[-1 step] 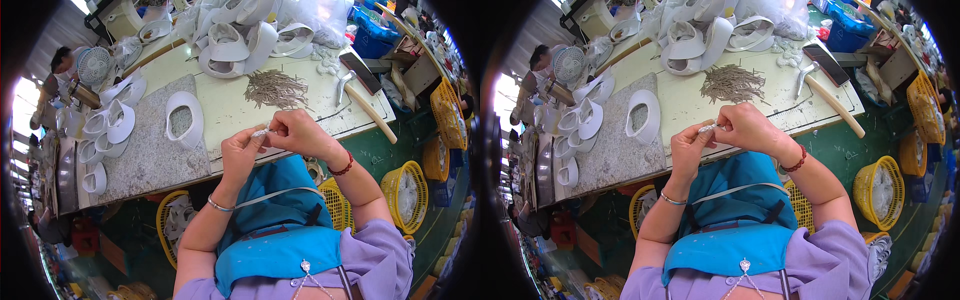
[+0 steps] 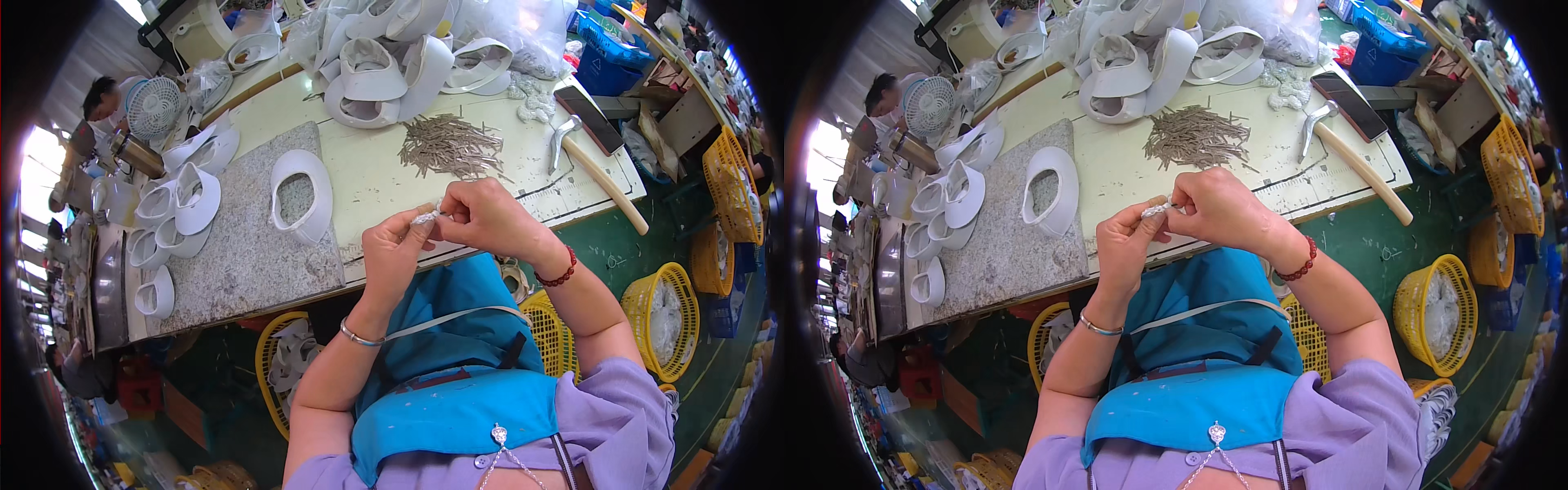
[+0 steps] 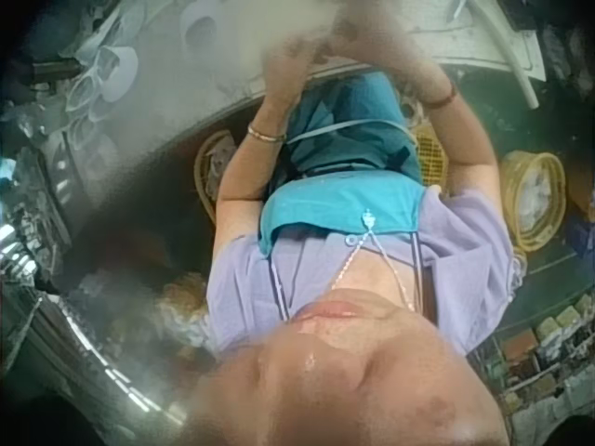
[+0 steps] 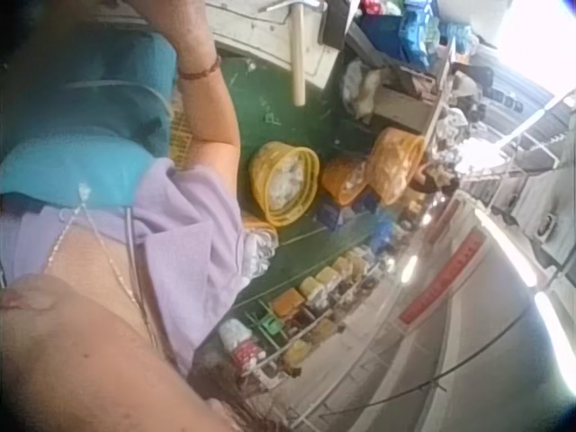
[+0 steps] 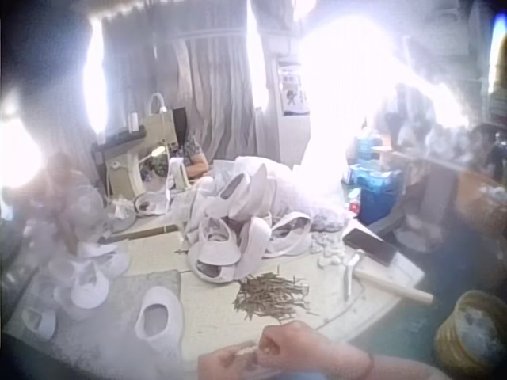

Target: The person attaches decorative bows to shoe uppers by threading metal fasteners through the bows, inserting them into the uppers, and hammering them secure.

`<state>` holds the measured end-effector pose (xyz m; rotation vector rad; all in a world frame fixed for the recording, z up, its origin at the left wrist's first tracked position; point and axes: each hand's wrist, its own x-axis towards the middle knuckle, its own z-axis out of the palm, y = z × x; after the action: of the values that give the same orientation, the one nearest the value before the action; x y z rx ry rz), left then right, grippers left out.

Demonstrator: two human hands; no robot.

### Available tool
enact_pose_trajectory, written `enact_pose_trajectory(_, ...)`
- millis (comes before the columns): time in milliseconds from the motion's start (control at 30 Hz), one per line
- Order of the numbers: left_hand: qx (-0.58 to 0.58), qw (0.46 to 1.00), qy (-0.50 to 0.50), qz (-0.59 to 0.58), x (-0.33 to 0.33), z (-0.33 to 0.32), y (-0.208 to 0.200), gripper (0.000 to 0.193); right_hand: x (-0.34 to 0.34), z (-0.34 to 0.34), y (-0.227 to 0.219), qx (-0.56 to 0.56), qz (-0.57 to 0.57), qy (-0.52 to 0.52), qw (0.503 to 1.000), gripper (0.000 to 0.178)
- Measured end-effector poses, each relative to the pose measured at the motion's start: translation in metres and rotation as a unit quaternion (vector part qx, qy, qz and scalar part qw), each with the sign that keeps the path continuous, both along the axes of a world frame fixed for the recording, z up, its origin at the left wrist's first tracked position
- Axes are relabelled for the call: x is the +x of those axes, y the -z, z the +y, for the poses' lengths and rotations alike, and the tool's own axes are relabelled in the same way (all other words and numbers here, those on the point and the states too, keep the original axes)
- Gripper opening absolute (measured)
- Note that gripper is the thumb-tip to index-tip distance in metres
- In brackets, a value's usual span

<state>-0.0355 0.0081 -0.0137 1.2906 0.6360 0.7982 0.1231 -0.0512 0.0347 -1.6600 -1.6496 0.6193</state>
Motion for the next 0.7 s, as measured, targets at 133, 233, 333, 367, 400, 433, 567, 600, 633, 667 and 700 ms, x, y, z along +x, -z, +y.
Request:
enact_pose_trajectory(133, 0.004, 1.000, -0.010, 0.016, -0.001, 0.000, 0.000, 0.022, -0.002, 0.002, 0.005, 0.009, 0.002, -0.008, 1.000, 0.025)
enact_pose_trajectory(233, -0.033, 0.999, -0.018, -0.021, 0.001, 0.001, -0.001, 0.024, -0.015, 0.002, 0.012, 0.090, -0.086, 0.046, 0.991, 0.023)
enact_pose_trajectory(333, -0.062, 0.997, -0.018, -0.040, -0.001, 0.001, -0.002, 0.024, -0.027, 0.000, 0.020, 0.198, -0.042, 0.096, 0.975, 0.020)
enact_pose_trajectory(367, -0.054, 0.998, -0.012, -0.034, -0.002, -0.001, -0.006, 0.023, -0.027, 0.001, 0.026, 0.198, 0.010, 0.104, 0.975, 0.020)
enact_pose_trajectory(400, -0.051, 0.998, -0.018, -0.032, -0.005, 0.000, -0.008, 0.023, -0.027, 0.002, 0.032, 0.197, 0.062, 0.111, 0.972, 0.021)
enact_pose_trajectory(433, -0.031, 0.999, -0.003, -0.016, -0.007, 0.000, -0.009, 0.024, -0.027, 0.004, 0.037, 0.202, 0.112, 0.104, 0.967, 0.020)
enact_pose_trajectory(567, 0.304, 0.933, -0.012, 0.193, -0.025, 0.019, -0.041, 0.030, -0.021, 0.002, 0.034, 0.242, 0.096, 0.098, 0.961, 0.020)
enact_pose_trajectory(600, 0.423, 0.861, -0.087, 0.268, -0.030, 0.029, -0.053, 0.031, -0.018, 0.001, 0.032, 0.273, 0.067, 0.119, 0.952, 0.019)
enact_pose_trajectory(633, 0.529, 0.763, -0.161, 0.335, -0.032, 0.042, -0.065, 0.033, -0.016, 0.000, 0.031, 0.303, 0.038, 0.140, 0.942, 0.018)
enact_pose_trajectory(667, 0.543, 0.710, -0.176, 0.412, -0.032, 0.057, -0.074, 0.035, -0.015, 0.000, 0.031, 0.303, 0.038, 0.140, 0.942, 0.018)
enact_pose_trajectory(700, 0.552, 0.651, -0.190, 0.485, -0.031, 0.073, -0.081, 0.037, -0.016, 0.000, 0.032, 0.329, -0.018, 0.133, 0.935, 0.018)
